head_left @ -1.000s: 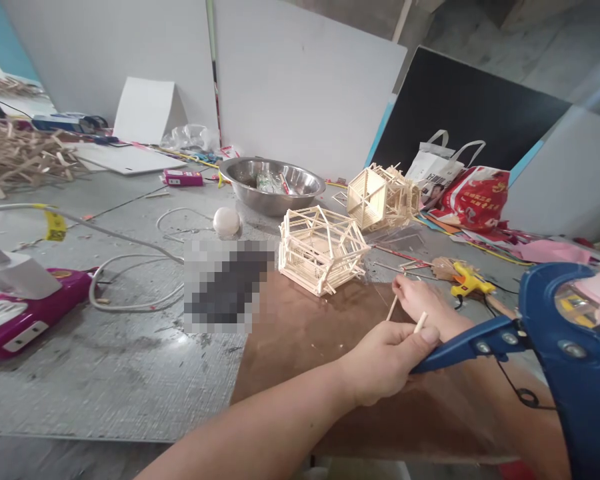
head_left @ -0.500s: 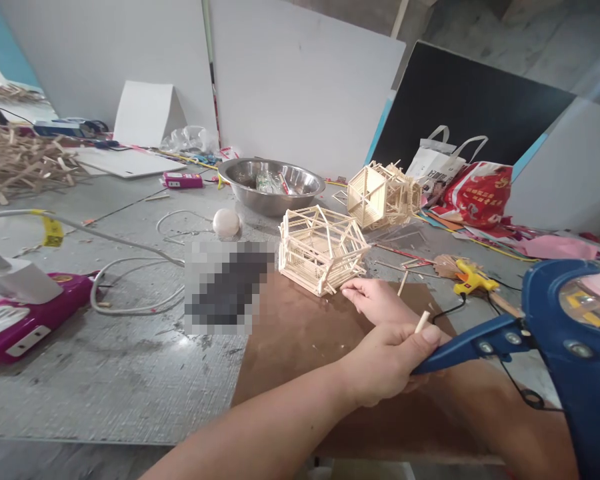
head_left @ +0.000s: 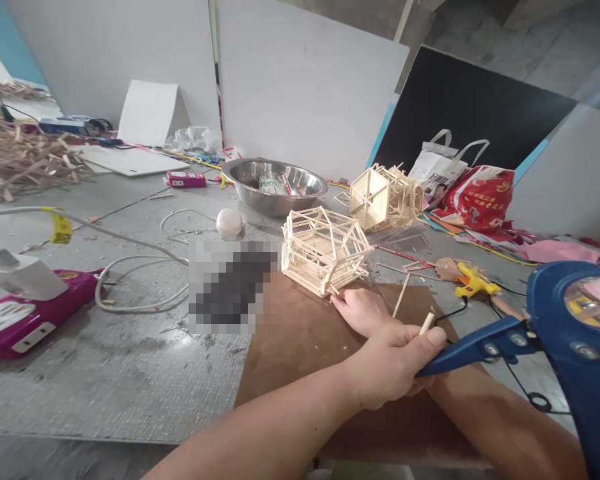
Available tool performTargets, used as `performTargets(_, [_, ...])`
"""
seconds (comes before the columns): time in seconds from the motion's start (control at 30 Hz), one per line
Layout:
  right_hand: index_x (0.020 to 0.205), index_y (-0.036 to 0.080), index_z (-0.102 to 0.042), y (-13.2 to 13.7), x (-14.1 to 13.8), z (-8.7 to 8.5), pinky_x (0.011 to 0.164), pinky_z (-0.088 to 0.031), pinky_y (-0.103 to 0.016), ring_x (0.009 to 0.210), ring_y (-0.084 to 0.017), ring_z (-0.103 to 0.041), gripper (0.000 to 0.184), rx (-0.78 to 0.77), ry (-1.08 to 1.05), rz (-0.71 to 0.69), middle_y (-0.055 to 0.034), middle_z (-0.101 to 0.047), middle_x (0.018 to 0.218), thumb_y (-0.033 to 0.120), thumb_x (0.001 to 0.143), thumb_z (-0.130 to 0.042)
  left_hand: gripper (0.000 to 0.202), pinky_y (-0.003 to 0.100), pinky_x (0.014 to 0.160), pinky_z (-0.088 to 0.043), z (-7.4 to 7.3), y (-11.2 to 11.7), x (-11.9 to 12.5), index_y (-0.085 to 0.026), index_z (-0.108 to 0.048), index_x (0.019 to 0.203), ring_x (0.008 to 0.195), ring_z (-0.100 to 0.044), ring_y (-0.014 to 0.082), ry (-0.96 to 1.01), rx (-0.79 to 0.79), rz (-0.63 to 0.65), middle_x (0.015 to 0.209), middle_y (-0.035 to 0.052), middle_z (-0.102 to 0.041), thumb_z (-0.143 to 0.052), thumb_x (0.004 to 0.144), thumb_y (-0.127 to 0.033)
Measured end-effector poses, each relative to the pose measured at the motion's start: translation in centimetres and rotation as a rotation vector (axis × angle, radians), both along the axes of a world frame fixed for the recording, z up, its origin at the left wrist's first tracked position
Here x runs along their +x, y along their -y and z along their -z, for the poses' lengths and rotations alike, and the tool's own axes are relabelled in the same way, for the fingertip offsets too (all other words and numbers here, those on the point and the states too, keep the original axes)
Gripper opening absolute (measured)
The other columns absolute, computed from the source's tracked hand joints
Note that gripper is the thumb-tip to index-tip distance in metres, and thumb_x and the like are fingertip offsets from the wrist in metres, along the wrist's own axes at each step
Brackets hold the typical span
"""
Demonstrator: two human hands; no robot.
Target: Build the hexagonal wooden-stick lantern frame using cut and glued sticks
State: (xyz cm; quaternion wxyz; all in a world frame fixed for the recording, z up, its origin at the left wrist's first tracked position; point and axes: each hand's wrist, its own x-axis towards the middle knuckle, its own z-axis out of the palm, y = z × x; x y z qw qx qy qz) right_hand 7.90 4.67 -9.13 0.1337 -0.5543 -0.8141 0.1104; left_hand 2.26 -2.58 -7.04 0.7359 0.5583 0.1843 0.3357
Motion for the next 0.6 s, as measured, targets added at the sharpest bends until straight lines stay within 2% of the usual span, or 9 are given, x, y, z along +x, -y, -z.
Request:
performTargets(0.1, [0.049,0.022,-0.045,0.6,1.4,-1.6,0.048,-0.022,-0.030,0.045,-0.014,-0.044,0.034,-0.008,0.032,0.022,-0.0027,-0.048,0.048,0.037,0.079,-0.041,0.050,0.020,0.035,-0.021,-0.1,0.0,0.1,-0.014,-0.047,0.065,0.033,-0.029,0.0035,0.016,-0.003,0.008,0.042,-0.0067,-0.035,-0.033,0.075,-0.061])
performTargets(0.2, [0.053,0.022,-0.044,1.1,3.2,-4.3,0.047,-0.021,-0.029,0.044,-0.014,-0.041,0.034,0.051,0.059,0.072,-0.0014,-0.045,0.047,0.039,0.082,-0.035,0.052,0.019,0.035,-0.021,-0.4,0.2,0.1,-0.013,-0.048,0.064,0.033,-0.029,0.0031,0.024,-0.060,0.002,0.044,-0.0066,-0.036,-0.037,0.072,-0.063])
performTargets(0.3, [0.063,0.021,-0.049,0.0,3.6,-7.2,0.050,-0.028,-0.027,0.050,-0.015,-0.046,0.032,0.325,-0.043,0.038,-0.0013,-0.050,0.052,0.039,0.083,-0.033,0.052,0.020,0.034,-0.019,-0.9,0.5,0.0,-0.014,-0.046,0.059,0.032,-0.026,0.0028,0.053,-0.155,0.011,0.040,-0.0078,-0.033,-0.042,0.066,-0.066])
performTargets(0.37, [0.071,0.020,-0.053,-1.8,2.6,-8.8,0.060,-0.034,-0.027,0.064,-0.016,-0.052,0.027,0.454,-0.165,-0.084,-0.0030,-0.057,0.064,0.034,0.084,-0.034,0.052,0.019,0.035,-0.019,-1.2,0.6,-0.1,-0.015,-0.044,0.055,0.032,-0.024,0.0021,0.082,-0.200,0.017,0.039,-0.0083,-0.032,-0.045,0.063,-0.066])
performTargets(0.4, [0.074,0.019,-0.055,-2.9,1.7,-9.4,0.065,-0.035,-0.027,0.070,-0.016,-0.053,0.026,0.467,-0.204,-0.154,-0.0034,-0.060,0.071,0.031,0.083,-0.034,0.052,0.019,0.035,-0.018,-1.4,0.6,-0.2,-0.014,-0.043,0.054,0.032,-0.024,0.0018,0.097,-0.215,0.010,0.039,-0.0084,-0.032,-0.047,0.062,-0.066])
performTargets(0.5, [0.078,0.018,-0.058,-6.3,-1.7,-10.2,0.066,-0.035,-0.026,0.069,-0.014,-0.053,0.021,0.345,-0.229,-0.264,-0.0021,-0.061,0.073,0.028,0.081,-0.040,0.050,0.019,0.035,-0.017,-1.9,0.4,-0.7,-0.014,-0.042,0.056,0.033,-0.025,0.0014,0.169,-0.248,-0.019,0.041,-0.0081,-0.035,-0.052,0.061,-0.063])
performTargets(0.6, [0.072,0.018,-0.059,-8.6,-5.2,-10.1,0.069,-0.034,-0.029,0.067,-0.014,-0.053,0.022,0.241,-0.120,-0.281,-0.0017,-0.060,0.068,0.033,0.078,-0.043,0.046,0.018,0.034,-0.016,-2.3,0.1,-1.4,-0.015,-0.042,0.058,0.032,-0.023,0.0012,0.269,-0.264,-0.025,0.040,-0.0088,-0.033,-0.053,0.064,-0.059])
